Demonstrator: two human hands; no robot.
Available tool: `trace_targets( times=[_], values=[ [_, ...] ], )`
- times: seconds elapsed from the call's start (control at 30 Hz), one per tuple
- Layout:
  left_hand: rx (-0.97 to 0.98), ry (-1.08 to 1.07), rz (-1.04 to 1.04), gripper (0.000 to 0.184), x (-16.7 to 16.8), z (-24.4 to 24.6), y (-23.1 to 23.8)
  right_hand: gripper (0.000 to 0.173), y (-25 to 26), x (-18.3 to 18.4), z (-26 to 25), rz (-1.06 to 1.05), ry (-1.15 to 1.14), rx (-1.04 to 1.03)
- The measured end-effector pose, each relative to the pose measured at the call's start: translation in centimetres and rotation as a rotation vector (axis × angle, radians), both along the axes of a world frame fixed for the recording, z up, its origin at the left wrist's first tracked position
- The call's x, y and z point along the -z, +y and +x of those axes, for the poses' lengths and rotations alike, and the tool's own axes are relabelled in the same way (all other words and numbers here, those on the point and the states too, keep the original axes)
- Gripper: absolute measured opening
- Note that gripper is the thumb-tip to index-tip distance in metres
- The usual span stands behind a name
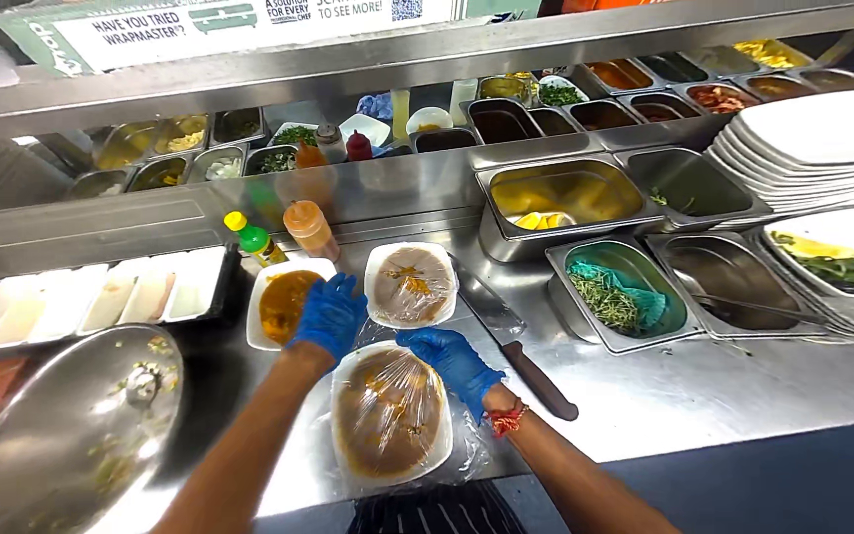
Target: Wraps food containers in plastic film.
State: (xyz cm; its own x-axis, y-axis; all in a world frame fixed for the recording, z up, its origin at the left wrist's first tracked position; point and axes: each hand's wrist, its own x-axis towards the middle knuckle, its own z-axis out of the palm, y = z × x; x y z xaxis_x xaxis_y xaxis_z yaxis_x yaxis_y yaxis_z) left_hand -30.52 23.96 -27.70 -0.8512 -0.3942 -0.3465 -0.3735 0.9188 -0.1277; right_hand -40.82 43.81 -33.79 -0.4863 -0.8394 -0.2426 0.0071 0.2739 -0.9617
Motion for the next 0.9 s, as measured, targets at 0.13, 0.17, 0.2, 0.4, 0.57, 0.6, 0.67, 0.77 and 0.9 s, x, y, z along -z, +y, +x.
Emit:
trace_targets(
  times=[0.13,0.17,0.2,0.4,0.57,0.6,0.67,0.77,0.9],
  values=[
    [-0.012,-0.012,0.015,0.023,0.0,-0.1,-0.2,0.026,-0.1,0.0,0.1,0.018,0.073,0.025],
    [-0.013,0.026,0.014,0.022,-0.1,0.3,-0.2,0.030,-0.1,-0.1,0.1,0.037,0.097,0.023],
    [0.004,0.100,0.006,0.021,-0.1,0.8,-0.2,0.034,-0.1,-0.3,0.0,0.073,0.131,0.010],
    [0.245,0.582,-0.074,0.012,0.3,4.4,0.9,0.035,-0.5,-0.3,0.1,0.116,0.231,0.014],
    [0.167,0.280,0.020,0.028,-3.7,6.0,3.1,0.030,-0.6,-0.3,0.2,0.097,0.265,0.032],
    [0.098,0.241,-0.016,0.028,-3.5,6.0,3.1,0.029,-0.6,-0.2,0.3,0.101,0.270,0.053],
    [0.063,0.323,-0.119,0.023,-1.3,6.4,2.4,0.027,-0.7,-0.1,0.5,0.135,0.302,0.077],
    [-0.107,0.125,0.031,0.032,-1.6,5.3,3.3,0.027,-0.8,-0.4,0.5,0.208,0.363,0.055],
    [-0.249,-0.216,0.211,0.038,-2.1,2.6,3.7,0.028,-0.9,-1.1,0.0,0.323,0.320,-0.013]
  ],
)
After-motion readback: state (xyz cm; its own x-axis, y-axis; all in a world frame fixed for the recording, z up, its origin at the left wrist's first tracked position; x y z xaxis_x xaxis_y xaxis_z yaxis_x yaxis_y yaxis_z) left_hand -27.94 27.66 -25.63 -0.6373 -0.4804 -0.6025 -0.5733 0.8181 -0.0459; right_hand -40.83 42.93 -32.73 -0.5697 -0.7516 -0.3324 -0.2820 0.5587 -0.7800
